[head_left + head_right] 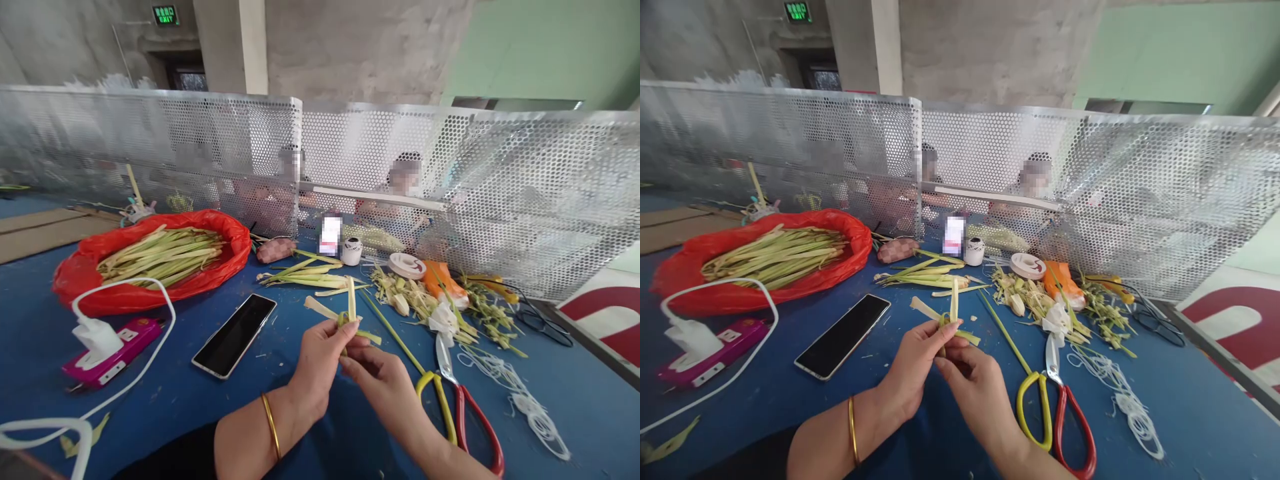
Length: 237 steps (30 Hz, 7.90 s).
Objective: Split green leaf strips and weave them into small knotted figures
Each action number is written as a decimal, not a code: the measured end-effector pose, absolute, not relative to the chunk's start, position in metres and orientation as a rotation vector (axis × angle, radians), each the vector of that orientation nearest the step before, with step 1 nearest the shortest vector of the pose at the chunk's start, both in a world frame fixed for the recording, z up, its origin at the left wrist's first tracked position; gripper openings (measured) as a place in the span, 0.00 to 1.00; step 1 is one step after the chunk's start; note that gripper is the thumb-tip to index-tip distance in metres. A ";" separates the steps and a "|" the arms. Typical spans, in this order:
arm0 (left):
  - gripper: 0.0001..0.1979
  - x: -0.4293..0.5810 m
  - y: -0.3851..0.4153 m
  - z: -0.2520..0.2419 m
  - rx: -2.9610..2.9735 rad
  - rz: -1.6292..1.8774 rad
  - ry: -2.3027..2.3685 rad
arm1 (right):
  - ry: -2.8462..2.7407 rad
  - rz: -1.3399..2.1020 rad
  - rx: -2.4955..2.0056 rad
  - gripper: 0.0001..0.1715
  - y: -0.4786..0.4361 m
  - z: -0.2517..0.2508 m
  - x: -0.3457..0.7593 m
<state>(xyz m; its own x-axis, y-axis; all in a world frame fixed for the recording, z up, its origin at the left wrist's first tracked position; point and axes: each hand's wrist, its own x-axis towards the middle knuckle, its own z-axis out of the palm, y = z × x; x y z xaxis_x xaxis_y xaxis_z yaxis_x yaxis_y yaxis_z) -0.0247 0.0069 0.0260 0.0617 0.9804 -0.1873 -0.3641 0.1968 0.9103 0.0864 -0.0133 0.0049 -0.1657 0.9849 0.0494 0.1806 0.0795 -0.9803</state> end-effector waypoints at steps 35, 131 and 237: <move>0.19 -0.034 0.014 0.034 1.020 0.963 1.018 | -1.930 0.404 -1.291 0.13 0.000 0.023 0.119; 0.17 -0.034 0.005 0.034 0.867 1.030 0.792 | -1.580 0.996 -1.250 0.18 -0.008 0.013 0.098; 0.20 -0.038 0.017 0.036 0.828 0.953 0.710 | -1.859 0.320 -1.246 0.15 -0.011 0.043 0.122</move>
